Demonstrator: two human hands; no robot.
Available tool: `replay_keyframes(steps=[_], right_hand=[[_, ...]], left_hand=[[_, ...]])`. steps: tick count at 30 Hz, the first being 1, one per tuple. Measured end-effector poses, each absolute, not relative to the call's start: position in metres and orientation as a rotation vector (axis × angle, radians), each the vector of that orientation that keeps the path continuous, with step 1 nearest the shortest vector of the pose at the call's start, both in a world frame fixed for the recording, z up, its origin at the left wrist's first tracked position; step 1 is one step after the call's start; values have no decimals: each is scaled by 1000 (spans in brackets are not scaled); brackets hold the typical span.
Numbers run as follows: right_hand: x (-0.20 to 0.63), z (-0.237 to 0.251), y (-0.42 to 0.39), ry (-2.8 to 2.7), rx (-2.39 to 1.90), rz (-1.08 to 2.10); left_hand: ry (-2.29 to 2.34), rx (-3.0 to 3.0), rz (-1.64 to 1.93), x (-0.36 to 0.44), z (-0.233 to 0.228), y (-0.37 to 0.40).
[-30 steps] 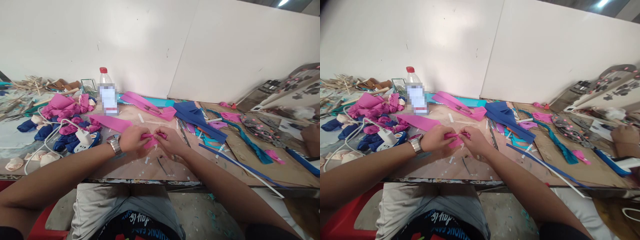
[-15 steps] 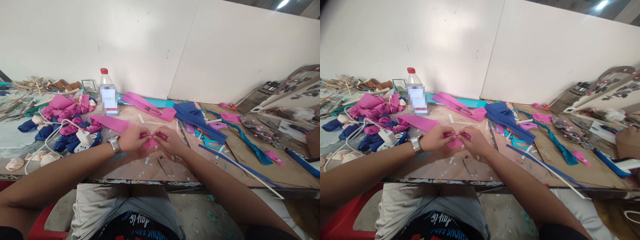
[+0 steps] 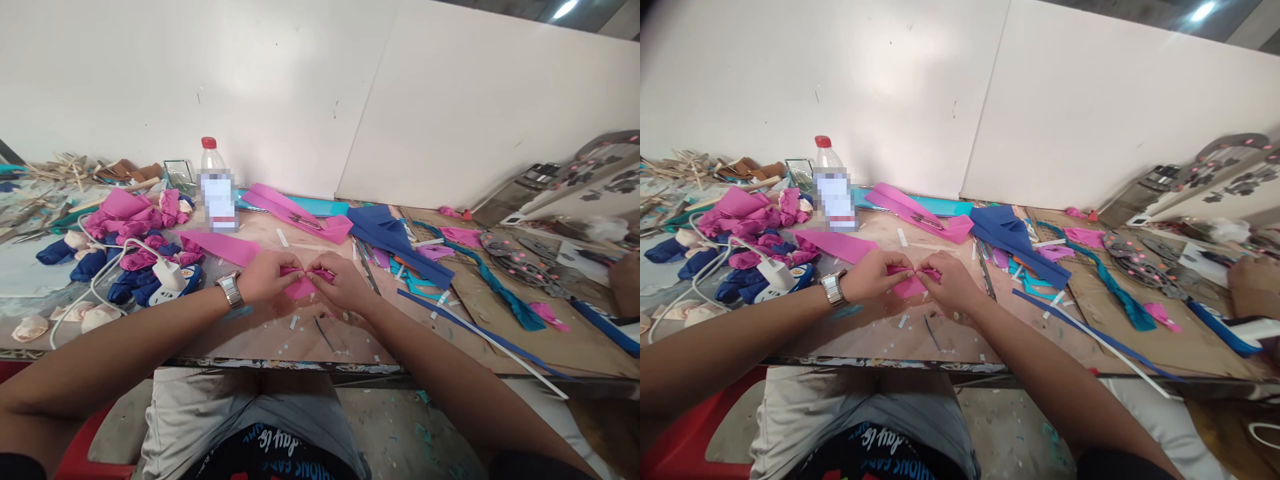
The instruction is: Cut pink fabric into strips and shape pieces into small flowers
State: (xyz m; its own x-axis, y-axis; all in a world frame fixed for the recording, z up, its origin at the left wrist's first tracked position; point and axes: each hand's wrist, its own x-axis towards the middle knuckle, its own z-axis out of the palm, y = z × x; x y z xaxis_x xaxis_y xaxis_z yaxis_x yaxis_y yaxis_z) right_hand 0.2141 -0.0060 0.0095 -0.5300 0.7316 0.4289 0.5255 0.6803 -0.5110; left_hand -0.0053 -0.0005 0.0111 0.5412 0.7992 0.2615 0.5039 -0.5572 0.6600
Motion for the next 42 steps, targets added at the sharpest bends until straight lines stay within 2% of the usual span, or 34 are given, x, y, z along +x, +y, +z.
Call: replay_keyframes(steps=[8, 20, 31, 42], right_hand=[[212, 7, -8, -2225, -1078, 540], [217, 8, -2, -2225, -1091, 518], [224, 13, 4, -2222, -1180, 658], [219, 7, 0, -2297, -1087, 560]], left_hand=[[1165, 2607, 721, -1, 10, -7], [1164, 2329, 634, -5, 15, -2], [1165, 2265, 546, -7, 18, 1], [1147, 2328, 544, -6, 14, -1]])
